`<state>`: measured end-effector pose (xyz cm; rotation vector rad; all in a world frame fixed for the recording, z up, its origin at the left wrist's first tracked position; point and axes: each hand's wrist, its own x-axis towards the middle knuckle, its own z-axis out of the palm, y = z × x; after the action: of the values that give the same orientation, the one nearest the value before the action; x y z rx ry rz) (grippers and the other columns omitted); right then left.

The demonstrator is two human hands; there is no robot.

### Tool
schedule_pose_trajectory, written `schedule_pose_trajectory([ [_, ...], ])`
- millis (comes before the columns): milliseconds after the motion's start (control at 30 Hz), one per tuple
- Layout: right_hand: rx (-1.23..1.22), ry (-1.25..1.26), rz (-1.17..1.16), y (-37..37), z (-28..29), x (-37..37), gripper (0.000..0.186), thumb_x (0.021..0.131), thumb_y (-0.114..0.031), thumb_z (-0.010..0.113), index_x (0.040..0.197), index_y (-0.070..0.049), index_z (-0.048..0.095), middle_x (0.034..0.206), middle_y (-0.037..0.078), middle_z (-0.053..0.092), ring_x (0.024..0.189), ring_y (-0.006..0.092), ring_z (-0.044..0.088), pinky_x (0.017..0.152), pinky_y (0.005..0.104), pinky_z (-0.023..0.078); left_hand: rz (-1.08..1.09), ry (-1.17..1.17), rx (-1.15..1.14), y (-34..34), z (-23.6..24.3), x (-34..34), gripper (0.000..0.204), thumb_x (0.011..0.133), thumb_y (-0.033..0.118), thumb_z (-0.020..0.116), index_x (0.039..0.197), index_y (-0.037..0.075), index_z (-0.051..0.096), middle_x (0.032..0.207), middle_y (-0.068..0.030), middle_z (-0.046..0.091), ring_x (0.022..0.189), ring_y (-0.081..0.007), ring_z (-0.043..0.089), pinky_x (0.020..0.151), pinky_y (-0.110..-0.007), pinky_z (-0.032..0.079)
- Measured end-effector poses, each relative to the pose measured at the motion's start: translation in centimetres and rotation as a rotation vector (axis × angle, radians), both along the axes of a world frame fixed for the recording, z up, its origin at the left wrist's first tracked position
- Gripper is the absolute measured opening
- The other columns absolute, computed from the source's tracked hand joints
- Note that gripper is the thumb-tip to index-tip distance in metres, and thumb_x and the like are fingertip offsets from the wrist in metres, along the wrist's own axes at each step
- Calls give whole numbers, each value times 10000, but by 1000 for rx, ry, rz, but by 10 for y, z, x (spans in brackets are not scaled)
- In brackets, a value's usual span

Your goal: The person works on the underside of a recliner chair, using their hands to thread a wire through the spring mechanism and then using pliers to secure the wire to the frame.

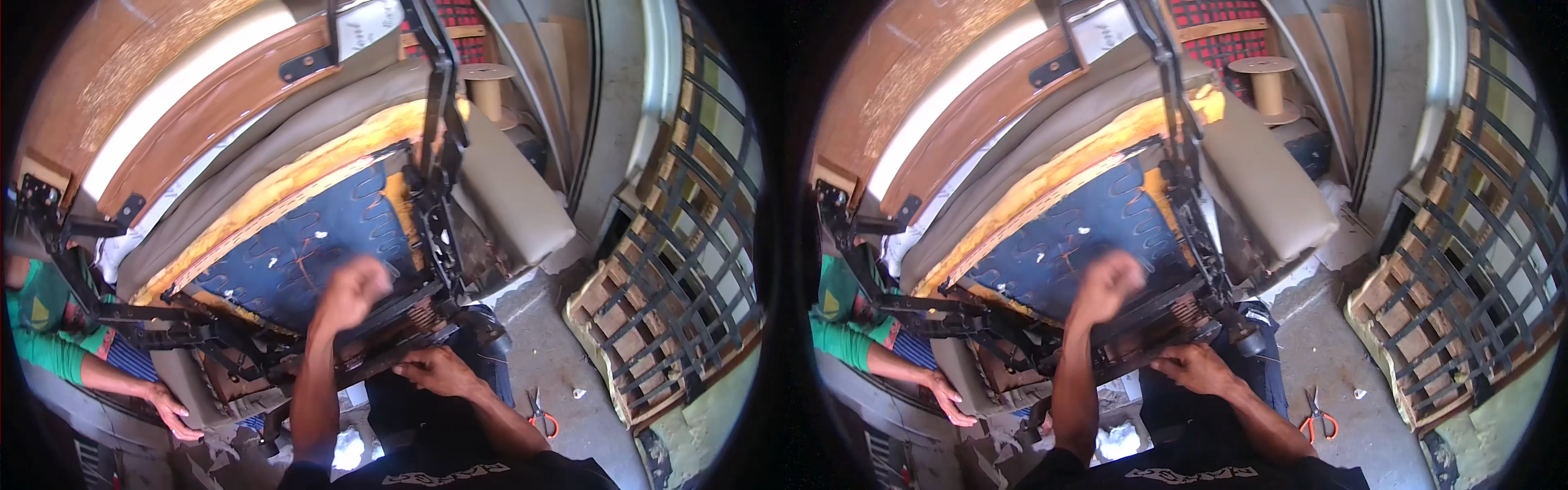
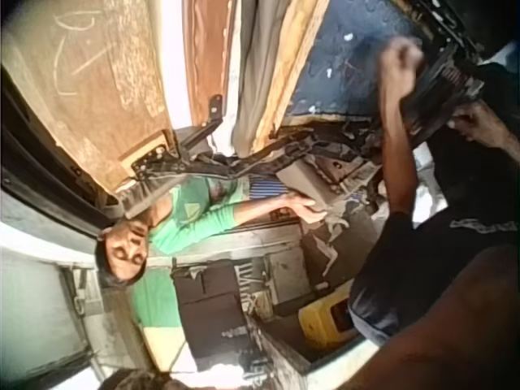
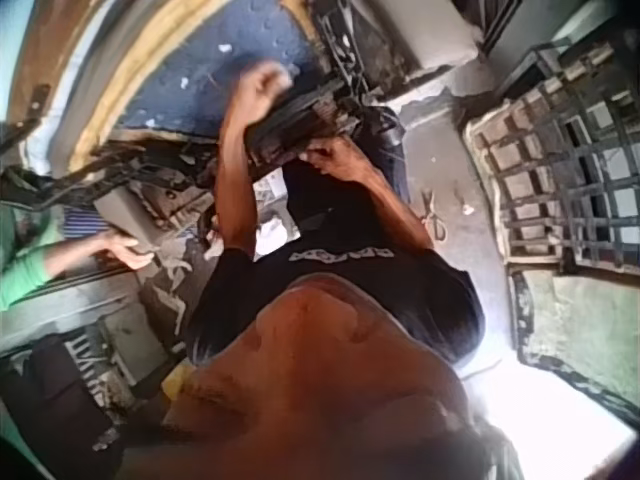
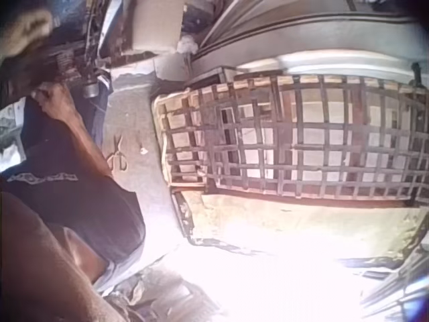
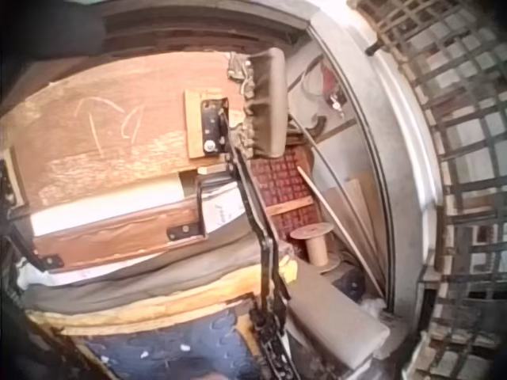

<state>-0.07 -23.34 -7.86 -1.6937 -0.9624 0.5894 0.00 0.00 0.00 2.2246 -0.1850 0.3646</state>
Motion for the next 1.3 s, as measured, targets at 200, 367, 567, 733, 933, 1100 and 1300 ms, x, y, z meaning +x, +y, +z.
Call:
schedule_pose_trajectory([
  [200,-152,-118,3,-37,-42,2,271,964,-335,709,1088,-99,755,844,134,751,795,234,762,732,362,586,551,-248,-25,-19,-50,-19,158,964,101,681,1098,43,740,1000,-168,744,808,-261,728,733,-372,549],
  [367,-280,186,-196,-77,-83,0,275,976,-303,705,1072,-51,761,779,91,737,674,135,715,620,316,572,952,-549,125,12,-33,1,161,943,93,720,1083,13,721,918,-126,687,827,-244,690,715,-367,535],
  [567,-474,262,-936,-222,-296,20,234,898,-252,716,887,-19,700,643,84,673,607,233,711,542,393,571,925,-740,547,26,-19,33,176,876,96,761,1034,28,722,935,-124,652,823,-346,636,759,-434,515],
  [733,-1361,202,-741,-264,-375,-47,713,793,-295,806,1379,-73,464,1453,291,429,1271,413,556,980,501,515,964,-816,491,39,-42,29,69,891,92,720,893,28,696,824,-122,634,766,-308,612,700,-410,485],
  [933,-1302,-60,-1053,-301,-454,-89,787,733,-282,821,1412,-190,435,1318,206,439,1111,439,591,902,532,522,980,-643,55,13,-28,37,179,943,160,718,899,-14,711,731,-123,673,683,-264,647,679,-373,493],
  [1100,-1397,-109,-1341,-273,-434,-97,793,768,-369,808,1424,-213,390,1333,172,538,1076,418,624,929,535,528,1037,-642,-599,22,-40,53,204,929,162,780,965,-31,724,839,-107,749,733,-136,689,633,-267,502],
  [1300,-992,448,-1030,-302,-434,-80,648,740,-297,814,1245,-103,458,1099,162,651,983,329,695,832,525,557,867,-565,-969,3,-31,66,151,913,124,794,942,0,714,832,-65,737,715,-98,651,576,-245,468],
])
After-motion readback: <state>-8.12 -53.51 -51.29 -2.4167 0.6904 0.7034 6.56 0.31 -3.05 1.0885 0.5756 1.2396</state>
